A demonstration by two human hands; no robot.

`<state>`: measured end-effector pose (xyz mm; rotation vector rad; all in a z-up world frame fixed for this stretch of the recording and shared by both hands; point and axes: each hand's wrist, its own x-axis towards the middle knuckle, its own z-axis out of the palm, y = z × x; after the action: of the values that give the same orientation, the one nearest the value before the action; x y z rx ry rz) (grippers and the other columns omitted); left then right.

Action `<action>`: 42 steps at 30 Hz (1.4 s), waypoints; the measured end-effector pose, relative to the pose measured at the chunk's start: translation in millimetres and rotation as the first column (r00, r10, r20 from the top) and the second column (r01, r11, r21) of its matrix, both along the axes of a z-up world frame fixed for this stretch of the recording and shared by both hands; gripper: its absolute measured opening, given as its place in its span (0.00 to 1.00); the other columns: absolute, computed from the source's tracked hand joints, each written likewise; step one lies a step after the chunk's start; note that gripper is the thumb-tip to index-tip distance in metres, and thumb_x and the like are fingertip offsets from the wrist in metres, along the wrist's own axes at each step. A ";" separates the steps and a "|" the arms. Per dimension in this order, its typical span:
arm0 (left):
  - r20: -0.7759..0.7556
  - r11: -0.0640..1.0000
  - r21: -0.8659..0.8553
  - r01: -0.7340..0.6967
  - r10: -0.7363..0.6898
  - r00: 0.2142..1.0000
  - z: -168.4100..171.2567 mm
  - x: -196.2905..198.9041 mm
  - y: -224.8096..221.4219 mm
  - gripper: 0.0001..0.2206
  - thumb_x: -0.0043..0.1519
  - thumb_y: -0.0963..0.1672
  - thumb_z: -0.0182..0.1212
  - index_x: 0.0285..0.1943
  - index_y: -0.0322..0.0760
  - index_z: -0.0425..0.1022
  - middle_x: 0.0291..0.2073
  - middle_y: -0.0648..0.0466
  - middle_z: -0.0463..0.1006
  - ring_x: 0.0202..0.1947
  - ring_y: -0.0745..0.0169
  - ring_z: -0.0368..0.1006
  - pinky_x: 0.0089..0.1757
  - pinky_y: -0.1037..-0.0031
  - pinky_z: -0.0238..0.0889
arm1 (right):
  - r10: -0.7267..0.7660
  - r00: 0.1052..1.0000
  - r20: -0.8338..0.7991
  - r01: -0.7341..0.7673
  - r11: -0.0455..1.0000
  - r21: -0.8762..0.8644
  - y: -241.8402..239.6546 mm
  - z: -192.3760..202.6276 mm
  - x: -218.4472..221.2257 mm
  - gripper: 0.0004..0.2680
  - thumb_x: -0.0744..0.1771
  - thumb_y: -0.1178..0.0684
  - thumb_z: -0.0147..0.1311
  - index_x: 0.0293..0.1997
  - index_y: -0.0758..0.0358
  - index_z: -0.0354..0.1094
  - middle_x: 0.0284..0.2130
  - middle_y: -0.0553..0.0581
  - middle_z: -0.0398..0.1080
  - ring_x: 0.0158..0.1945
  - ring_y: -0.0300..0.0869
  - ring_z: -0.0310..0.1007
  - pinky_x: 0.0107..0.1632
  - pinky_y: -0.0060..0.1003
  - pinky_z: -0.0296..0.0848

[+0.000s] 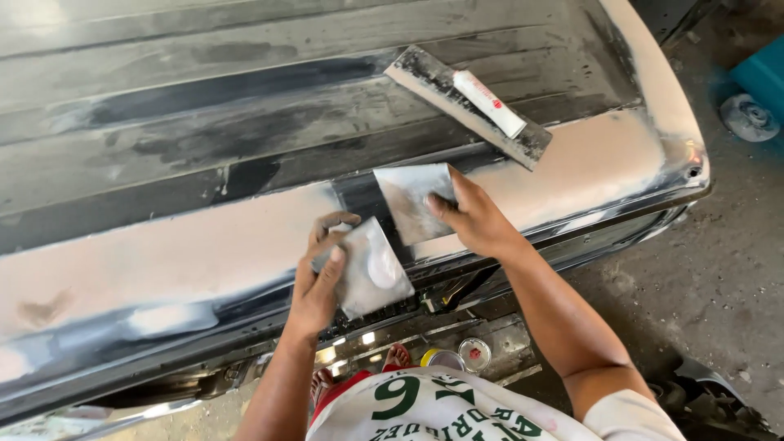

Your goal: The person applies a white body filler paste onto the hood of a car using a putty knife. They spread the filler across the surface, then dip the knife into a container to gather more paste before continuing to smooth the application.

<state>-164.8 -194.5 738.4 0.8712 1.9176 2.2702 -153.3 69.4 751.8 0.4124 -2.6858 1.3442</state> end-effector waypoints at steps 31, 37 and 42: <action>0.604 0.833 0.249 -0.494 0.265 0.752 -61.6 47.6 -100.1 0.14 0.65 0.48 0.55 0.42 0.30 0.76 0.29 0.54 0.74 0.30 0.61 0.72 0.31 0.75 0.64 | -0.393 0.826 -0.404 0.543 0.746 0.386 157.1 -62.1 -189.4 0.12 0.70 0.57 0.52 0.59 0.65 0.61 0.48 0.73 0.71 0.47 0.68 0.68 0.46 0.58 0.63; 0.700 0.732 0.288 -0.617 0.279 0.658 -70.0 23.5 -106.7 0.12 0.63 0.47 0.61 0.41 0.32 0.74 0.26 0.49 0.75 0.28 0.58 0.73 0.33 0.69 0.69 | -0.179 0.971 -0.157 0.200 0.971 0.133 33.5 -18.7 -107.6 0.19 0.71 0.40 0.39 0.65 0.62 0.60 0.49 0.67 0.70 0.44 0.53 0.74 0.50 0.46 0.67; 0.733 0.713 0.293 -0.637 0.261 0.628 -88.8 -10.3 -102.3 0.13 0.63 0.45 0.64 0.41 0.26 0.72 0.24 0.43 0.78 0.24 0.54 0.78 0.32 0.63 0.75 | 0.189 0.974 -0.125 -0.170 0.975 0.144 -64.7 8.5 -48.9 0.22 0.65 0.35 0.52 0.55 0.64 0.69 0.38 0.64 0.74 0.43 0.55 0.76 0.48 0.48 0.72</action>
<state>-175.0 -296.8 649.6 -0.5314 1.2763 2.9039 -202.2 4.7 760.3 0.7506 -2.6842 1.1335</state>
